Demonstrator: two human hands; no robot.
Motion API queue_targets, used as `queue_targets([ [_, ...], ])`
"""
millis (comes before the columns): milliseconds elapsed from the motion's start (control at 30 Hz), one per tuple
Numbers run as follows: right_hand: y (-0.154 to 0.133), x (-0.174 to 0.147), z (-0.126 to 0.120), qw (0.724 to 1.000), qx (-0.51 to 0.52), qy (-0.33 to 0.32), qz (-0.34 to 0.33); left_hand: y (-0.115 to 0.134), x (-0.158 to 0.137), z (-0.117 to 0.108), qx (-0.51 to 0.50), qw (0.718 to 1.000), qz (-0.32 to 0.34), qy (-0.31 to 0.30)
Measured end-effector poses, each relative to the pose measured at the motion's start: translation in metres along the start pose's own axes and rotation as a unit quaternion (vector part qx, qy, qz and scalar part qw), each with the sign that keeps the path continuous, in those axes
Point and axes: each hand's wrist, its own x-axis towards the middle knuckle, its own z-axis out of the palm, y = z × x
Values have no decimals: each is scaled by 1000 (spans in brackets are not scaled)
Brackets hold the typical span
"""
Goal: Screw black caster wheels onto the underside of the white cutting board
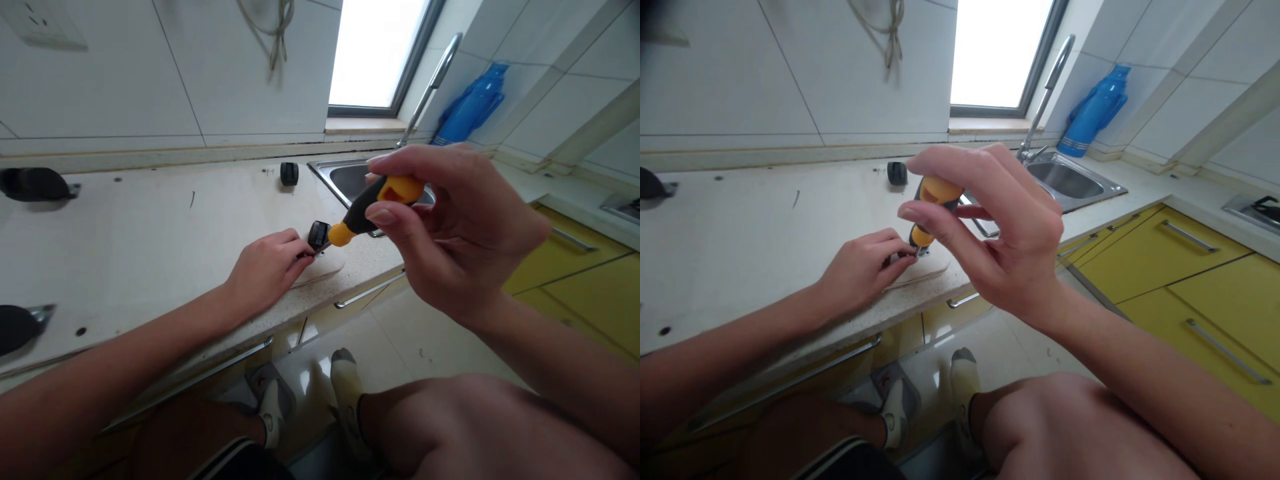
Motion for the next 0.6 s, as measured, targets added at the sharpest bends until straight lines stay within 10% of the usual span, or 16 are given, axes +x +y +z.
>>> queue_targets([
  [300, 28, 27, -26, 943, -136, -99, -287, 0, -2, 2, -6, 1000, 2, 6],
  [433, 28, 36, -20, 947, -134, -128, -262, -1, -3, 4, -13, 1000, -3, 8],
  [600, 21, 36, -3, 990, -85, -99, -51, -2, -3, 5, -9, 1000, -8, 8],
])
